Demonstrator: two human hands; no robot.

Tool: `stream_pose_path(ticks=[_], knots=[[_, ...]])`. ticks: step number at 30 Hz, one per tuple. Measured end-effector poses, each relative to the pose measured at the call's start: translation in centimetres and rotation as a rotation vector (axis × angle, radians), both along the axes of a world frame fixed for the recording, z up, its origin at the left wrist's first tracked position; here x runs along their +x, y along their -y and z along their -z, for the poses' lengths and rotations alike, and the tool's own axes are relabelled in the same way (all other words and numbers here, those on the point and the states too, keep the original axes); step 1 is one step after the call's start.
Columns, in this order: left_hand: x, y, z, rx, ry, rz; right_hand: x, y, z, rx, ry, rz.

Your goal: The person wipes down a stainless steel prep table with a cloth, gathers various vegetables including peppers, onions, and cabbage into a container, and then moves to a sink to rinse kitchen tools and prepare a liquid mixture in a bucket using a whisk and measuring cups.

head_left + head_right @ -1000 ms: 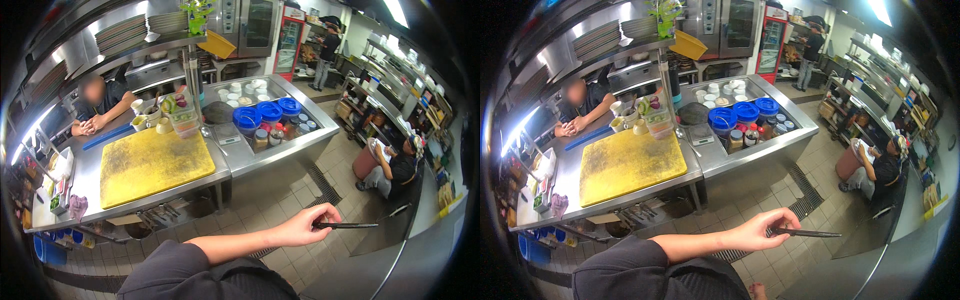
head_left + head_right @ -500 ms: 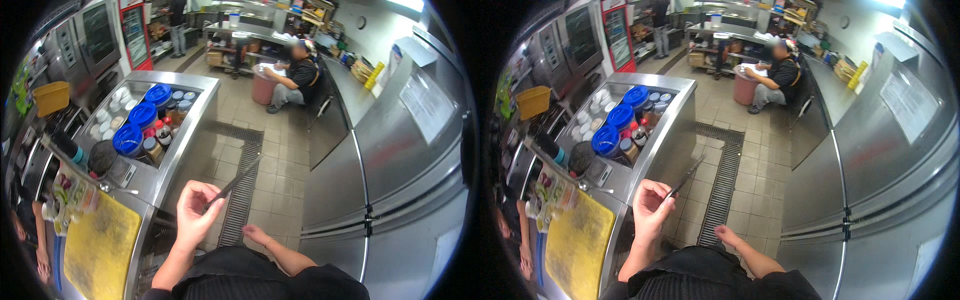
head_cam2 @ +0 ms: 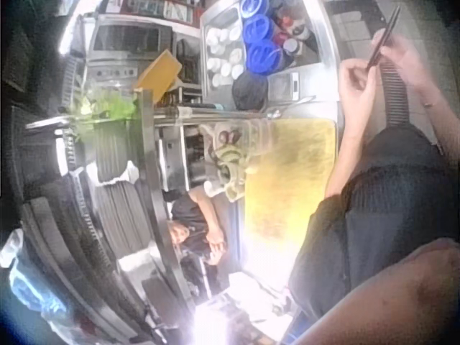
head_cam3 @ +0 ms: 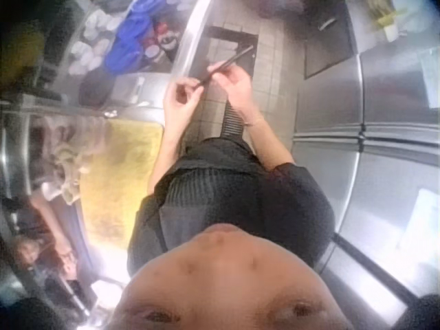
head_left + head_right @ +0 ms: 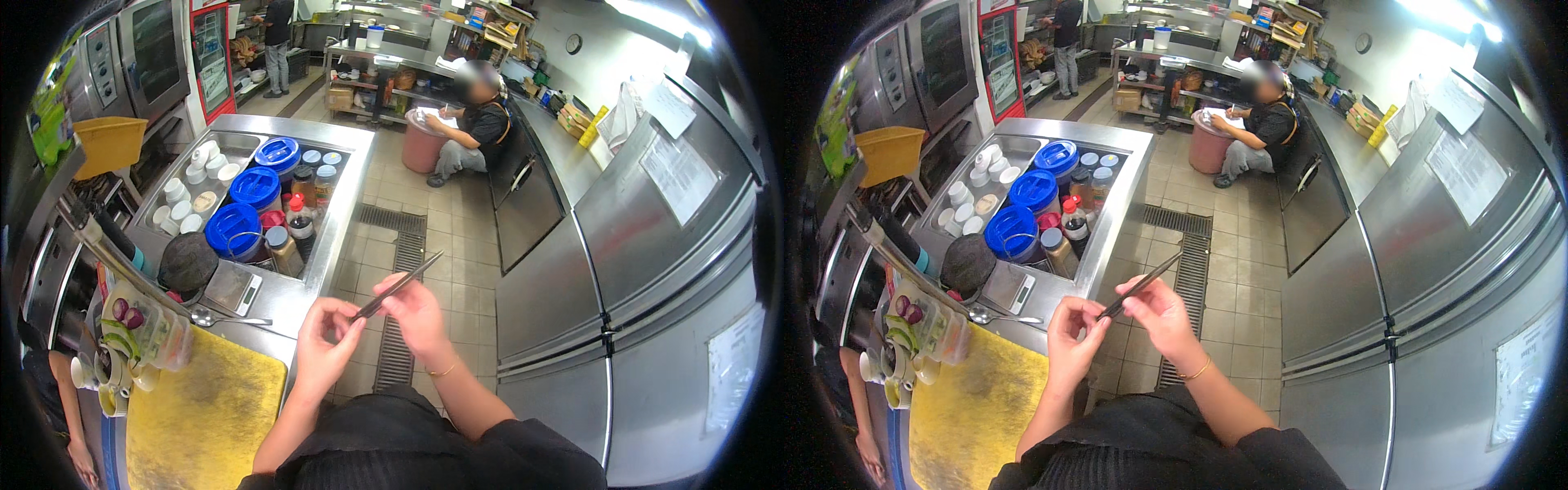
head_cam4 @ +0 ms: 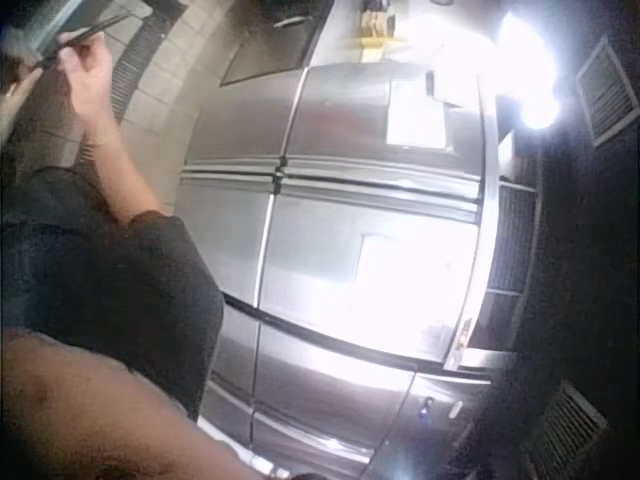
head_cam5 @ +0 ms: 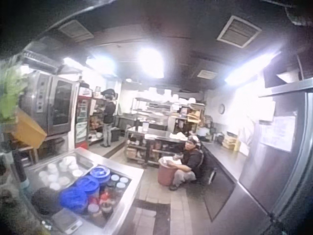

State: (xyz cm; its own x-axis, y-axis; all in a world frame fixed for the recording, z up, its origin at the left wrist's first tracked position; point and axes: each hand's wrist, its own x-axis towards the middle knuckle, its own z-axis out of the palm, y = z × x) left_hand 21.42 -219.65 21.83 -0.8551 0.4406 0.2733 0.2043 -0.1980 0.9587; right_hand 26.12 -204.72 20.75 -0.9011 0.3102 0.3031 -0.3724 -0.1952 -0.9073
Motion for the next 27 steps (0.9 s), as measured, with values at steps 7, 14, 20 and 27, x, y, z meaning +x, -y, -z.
stream_pose_path(ticks=[7, 14, 20, 27], knots=[[0.6, 9.1, 8.0, -0.090, 0.163, -0.317, -4.1, -0.7, -1.5, -0.078, -0.122, -0.025], [5.3, 18.3, 10.6, -0.165, 0.415, -0.619, -11.5, 3.8, -5.5, 0.303, -0.126, -0.103], [7.1, 19.6, 10.0, -0.126, 0.456, -0.815, -21.6, 11.0, -17.0, 0.247, -0.580, -0.050], [8.1, 16.8, 11.2, 0.058, 0.526, -0.967, -25.3, 17.3, -24.7, 0.047, -0.950, -0.164]])
